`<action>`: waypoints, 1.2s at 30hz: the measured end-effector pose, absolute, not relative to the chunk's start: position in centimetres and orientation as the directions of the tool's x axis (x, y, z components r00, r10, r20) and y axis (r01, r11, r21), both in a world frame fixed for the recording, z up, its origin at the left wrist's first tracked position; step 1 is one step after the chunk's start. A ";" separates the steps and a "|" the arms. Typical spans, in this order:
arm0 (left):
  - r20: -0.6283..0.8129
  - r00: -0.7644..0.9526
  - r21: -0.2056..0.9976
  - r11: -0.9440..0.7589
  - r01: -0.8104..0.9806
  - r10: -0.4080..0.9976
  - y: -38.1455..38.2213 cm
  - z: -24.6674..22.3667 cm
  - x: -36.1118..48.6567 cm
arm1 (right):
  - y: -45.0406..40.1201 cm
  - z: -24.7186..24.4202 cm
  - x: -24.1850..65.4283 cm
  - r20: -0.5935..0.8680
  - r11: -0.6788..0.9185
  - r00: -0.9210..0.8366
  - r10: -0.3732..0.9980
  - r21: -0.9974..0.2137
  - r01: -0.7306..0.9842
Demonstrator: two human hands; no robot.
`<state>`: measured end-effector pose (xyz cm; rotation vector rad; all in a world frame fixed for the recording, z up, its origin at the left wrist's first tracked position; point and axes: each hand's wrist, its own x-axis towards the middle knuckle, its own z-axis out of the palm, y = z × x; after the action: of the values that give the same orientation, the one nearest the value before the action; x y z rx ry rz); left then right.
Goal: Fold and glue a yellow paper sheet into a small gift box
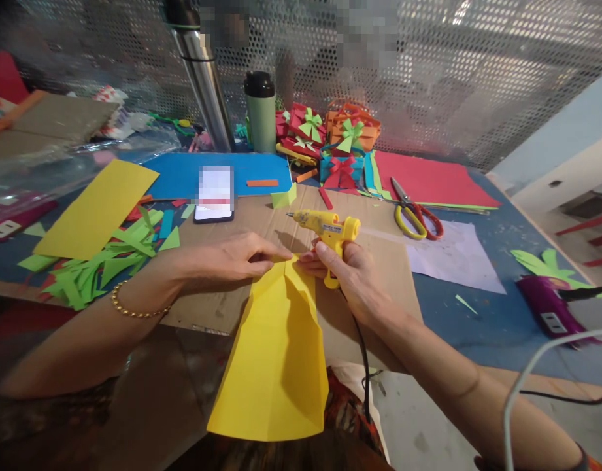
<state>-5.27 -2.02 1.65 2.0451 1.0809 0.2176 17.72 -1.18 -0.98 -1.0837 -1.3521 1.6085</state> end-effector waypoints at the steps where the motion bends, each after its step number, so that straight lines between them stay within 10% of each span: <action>1: -0.202 0.618 0.707 -0.323 0.629 0.760 -2.0 1.6 -5.3 | -1.2 -1.0 17.7 -0.133 -0.151 -0.349 0.928 -0.988 -0.027; 36: -0.109 0.590 0.622 -0.408 0.668 0.800 -2.1 1.8 -5.8 | -1.0 -1.1 18.0 -0.121 -0.126 -0.367 0.922 -0.992 0.012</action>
<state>-5.84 -2.13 1.76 2.1893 1.1595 0.2716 17.98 -0.99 -1.11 -1.0922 -1.4097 1.5867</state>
